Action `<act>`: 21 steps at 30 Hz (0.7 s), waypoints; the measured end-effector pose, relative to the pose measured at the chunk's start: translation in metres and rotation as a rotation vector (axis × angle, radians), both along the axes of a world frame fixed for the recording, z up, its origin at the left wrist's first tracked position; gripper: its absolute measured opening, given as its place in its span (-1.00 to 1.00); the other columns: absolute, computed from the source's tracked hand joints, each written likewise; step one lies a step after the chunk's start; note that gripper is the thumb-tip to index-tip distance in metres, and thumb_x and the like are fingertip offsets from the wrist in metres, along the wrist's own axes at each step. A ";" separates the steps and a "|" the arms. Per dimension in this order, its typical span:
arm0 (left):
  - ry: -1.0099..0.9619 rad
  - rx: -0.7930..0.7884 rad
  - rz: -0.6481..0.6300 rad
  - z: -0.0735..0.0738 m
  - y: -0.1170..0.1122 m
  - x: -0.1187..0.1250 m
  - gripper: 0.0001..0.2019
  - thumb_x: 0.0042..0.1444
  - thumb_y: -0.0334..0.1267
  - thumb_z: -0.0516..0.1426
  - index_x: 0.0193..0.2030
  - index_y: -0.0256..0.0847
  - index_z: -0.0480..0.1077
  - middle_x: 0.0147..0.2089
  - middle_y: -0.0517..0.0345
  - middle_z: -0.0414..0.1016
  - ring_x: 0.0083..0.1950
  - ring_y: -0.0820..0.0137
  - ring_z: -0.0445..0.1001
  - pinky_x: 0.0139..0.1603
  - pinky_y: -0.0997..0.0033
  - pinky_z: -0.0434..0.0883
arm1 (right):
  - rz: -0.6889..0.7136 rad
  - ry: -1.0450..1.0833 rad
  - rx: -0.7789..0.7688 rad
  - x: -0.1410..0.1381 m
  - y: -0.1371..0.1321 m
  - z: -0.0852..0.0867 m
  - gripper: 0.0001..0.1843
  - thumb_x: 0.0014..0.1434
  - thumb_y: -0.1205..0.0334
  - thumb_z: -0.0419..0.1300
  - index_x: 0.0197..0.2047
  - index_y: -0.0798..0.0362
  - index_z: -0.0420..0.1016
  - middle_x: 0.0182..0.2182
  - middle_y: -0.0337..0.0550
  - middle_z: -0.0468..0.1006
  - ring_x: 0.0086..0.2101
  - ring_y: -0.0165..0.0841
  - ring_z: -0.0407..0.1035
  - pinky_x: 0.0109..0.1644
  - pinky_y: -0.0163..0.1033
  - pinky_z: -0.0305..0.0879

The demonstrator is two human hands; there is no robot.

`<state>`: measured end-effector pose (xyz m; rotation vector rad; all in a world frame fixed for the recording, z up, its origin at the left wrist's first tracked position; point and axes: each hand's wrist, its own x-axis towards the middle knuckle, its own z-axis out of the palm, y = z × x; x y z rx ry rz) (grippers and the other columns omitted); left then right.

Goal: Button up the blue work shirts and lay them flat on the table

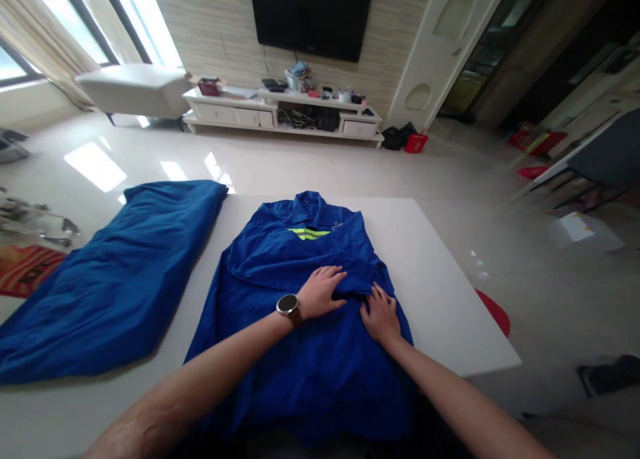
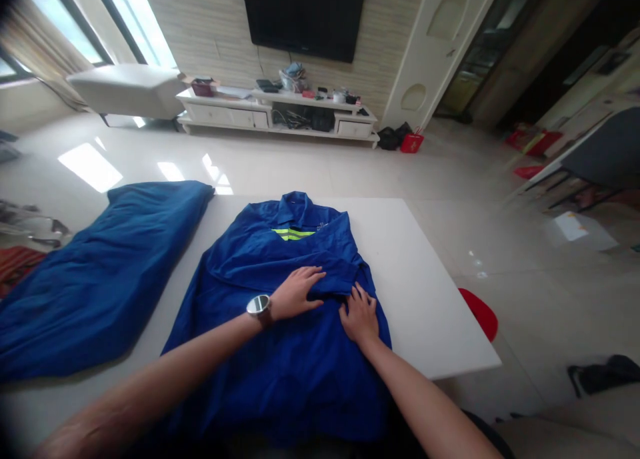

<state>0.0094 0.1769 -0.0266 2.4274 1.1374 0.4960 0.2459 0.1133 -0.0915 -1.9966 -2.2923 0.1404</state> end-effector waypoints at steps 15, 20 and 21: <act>0.059 -0.032 0.067 -0.017 -0.016 0.064 -0.51 0.18 -0.43 0.14 0.27 -0.13 0.40 0.38 -0.10 0.41 0.42 0.16 0.32 0.48 -0.01 0.18 | -0.001 0.044 0.024 -0.004 0.002 -0.002 -0.56 0.38 0.18 -0.01 0.23 0.04 0.47 0.31 0.05 0.41 0.39 -0.12 0.05 0.32 0.10 0.04; -0.181 -0.078 0.431 -0.009 0.026 0.028 -0.65 0.42 -0.29 -0.12 0.04 -0.19 0.47 -0.05 -0.08 0.63 -0.04 0.28 0.57 0.10 0.21 0.48 | 0.017 0.074 0.061 -0.005 0.001 -0.001 -0.46 0.39 0.18 -0.04 0.38 -0.05 0.32 0.41 -0.07 0.29 0.42 -0.16 0.00 0.32 0.09 0.02; -0.387 -0.042 0.598 0.004 0.040 0.006 -0.66 0.43 -0.23 -0.10 -0.02 -0.24 0.48 -0.09 -0.09 0.61 -0.09 0.28 0.56 0.05 0.23 0.48 | 0.017 0.079 0.064 -0.005 0.000 -0.001 -0.45 0.39 0.18 -0.05 0.40 -0.05 0.31 0.42 -0.09 0.27 0.42 -0.16 0.00 0.33 0.09 0.02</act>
